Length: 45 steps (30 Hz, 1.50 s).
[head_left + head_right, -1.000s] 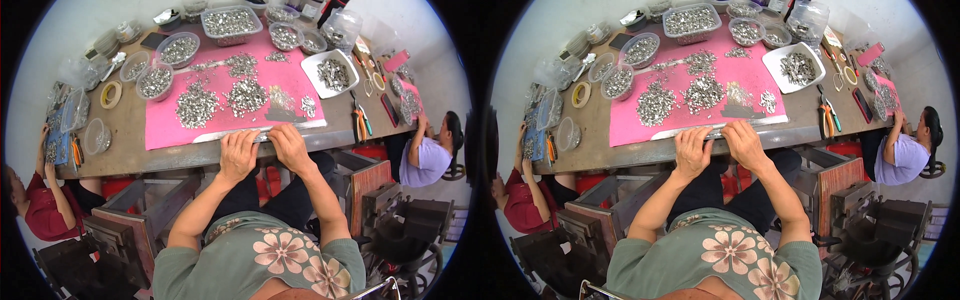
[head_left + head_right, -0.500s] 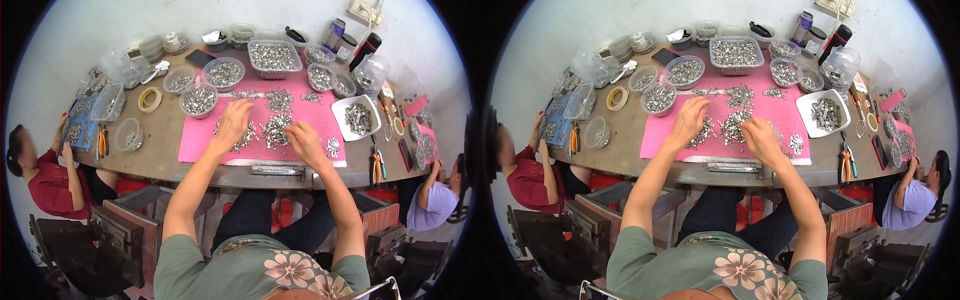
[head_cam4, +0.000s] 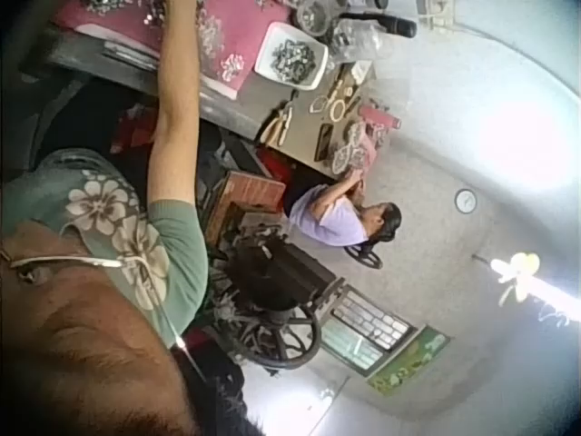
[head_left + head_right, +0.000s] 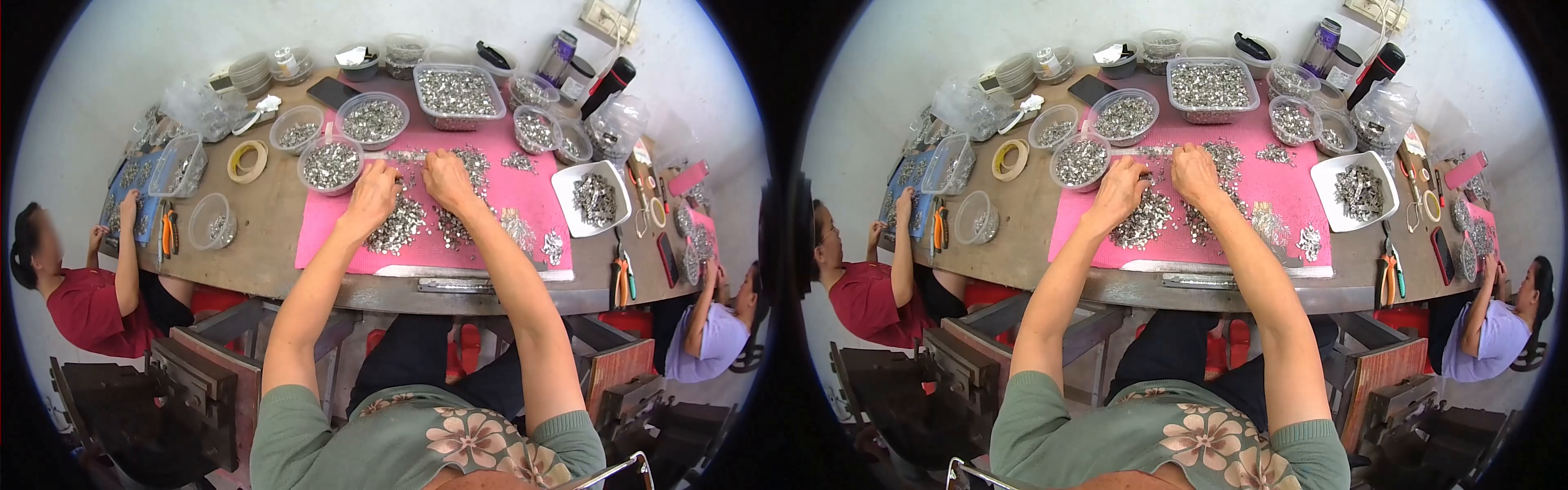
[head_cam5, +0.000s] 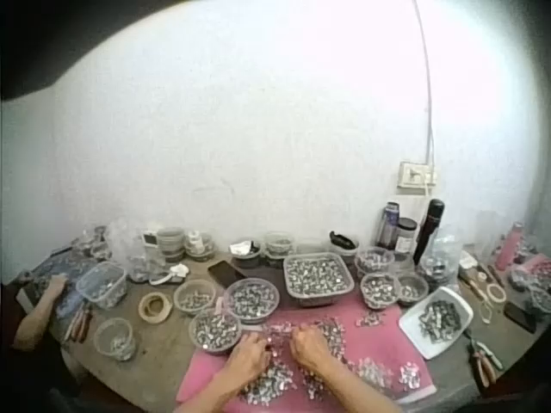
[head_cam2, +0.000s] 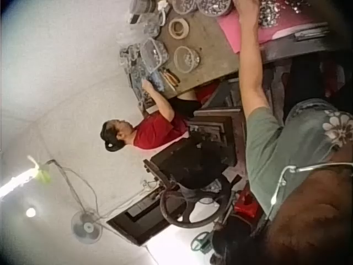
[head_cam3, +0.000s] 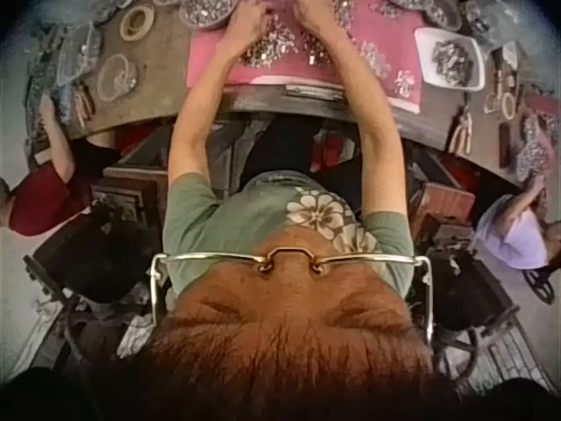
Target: The person places small metal components into a grooved metal fixture by hand, positions the loaded fixture into a press machine, and turns the press wheel before returning to sorting and loading more components into the fixture.
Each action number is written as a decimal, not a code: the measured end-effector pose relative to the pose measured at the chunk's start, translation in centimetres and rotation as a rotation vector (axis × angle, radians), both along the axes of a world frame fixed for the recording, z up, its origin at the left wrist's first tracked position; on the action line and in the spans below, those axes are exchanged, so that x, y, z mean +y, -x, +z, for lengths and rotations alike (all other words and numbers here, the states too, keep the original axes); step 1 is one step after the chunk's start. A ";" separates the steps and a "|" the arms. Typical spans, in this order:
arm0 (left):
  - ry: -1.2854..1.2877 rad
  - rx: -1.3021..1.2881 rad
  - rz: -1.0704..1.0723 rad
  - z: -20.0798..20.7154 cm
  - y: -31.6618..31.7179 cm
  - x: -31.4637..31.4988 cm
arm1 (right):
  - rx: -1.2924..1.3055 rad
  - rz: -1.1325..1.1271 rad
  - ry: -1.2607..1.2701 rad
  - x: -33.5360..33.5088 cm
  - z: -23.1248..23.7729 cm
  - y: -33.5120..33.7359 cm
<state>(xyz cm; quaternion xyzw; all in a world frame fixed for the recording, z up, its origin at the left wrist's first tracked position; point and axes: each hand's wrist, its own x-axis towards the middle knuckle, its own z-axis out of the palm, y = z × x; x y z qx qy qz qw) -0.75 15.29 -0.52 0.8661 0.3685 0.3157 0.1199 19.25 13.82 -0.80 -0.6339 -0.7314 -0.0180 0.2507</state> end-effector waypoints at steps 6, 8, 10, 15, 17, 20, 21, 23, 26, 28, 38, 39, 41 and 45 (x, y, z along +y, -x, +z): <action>-0.004 -0.069 -0.028 -0.3 -0.1 0.3 | 0.027 0.030 0.051 0.0 0.6 0.0; 0.052 -0.106 -0.032 -0.3 -0.2 0.4 | 0.019 0.012 0.027 0.1 0.3 0.1; 0.044 -0.122 -0.029 -0.6 -0.3 0.8 | 0.013 -0.011 0.012 -0.2 0.1 0.2; -0.025 -0.202 -0.030 -0.1 -0.9 1.1 | -0.015 0.139 -0.092 -3.5 1.7 -1.4; -0.057 -0.224 -0.041 1.1 -1.3 0.0 | 0.024 0.145 -0.045 -6.7 3.6 -2.3; 0.083 -0.248 -0.105 2.1 -1.5 -3.8 | 0.156 0.163 0.108 -12.6 6.2 -3.4; 0.089 -0.201 -0.202 1.9 -1.9 -5.3 | 0.158 0.163 0.115 -14.3 5.8 -4.1; 0.099 -0.150 -0.298 1.1 -2.5 -7.9 | 0.168 0.146 0.193 -16.8 5.0 -5.3; 0.158 -0.162 -0.376 0.0 -2.9 -10.0 | 0.126 0.162 0.122 -18.2 3.7 -5.5; 0.147 -0.210 -0.334 0.1 -2.9 -10.4 | 0.168 0.148 0.213 -18.6 3.5 -5.6; 0.141 -0.293 -0.269 0.5 -2.1 -10.5 | 0.169 0.100 0.033 -19.6 2.9 -5.0; 0.143 -0.294 -0.268 0.4 -2.1 -10.5 | 0.218 0.119 0.033 -20.0 3.3 -4.6; 0.140 -0.336 -0.235 0.2 -1.8 -10.6 | 0.273 0.146 0.038 -20.9 4.6 -3.1; 0.130 -0.344 -0.229 0.9 -1.7 -11.0 | 0.353 0.230 -0.015 -21.9 3.7 -0.6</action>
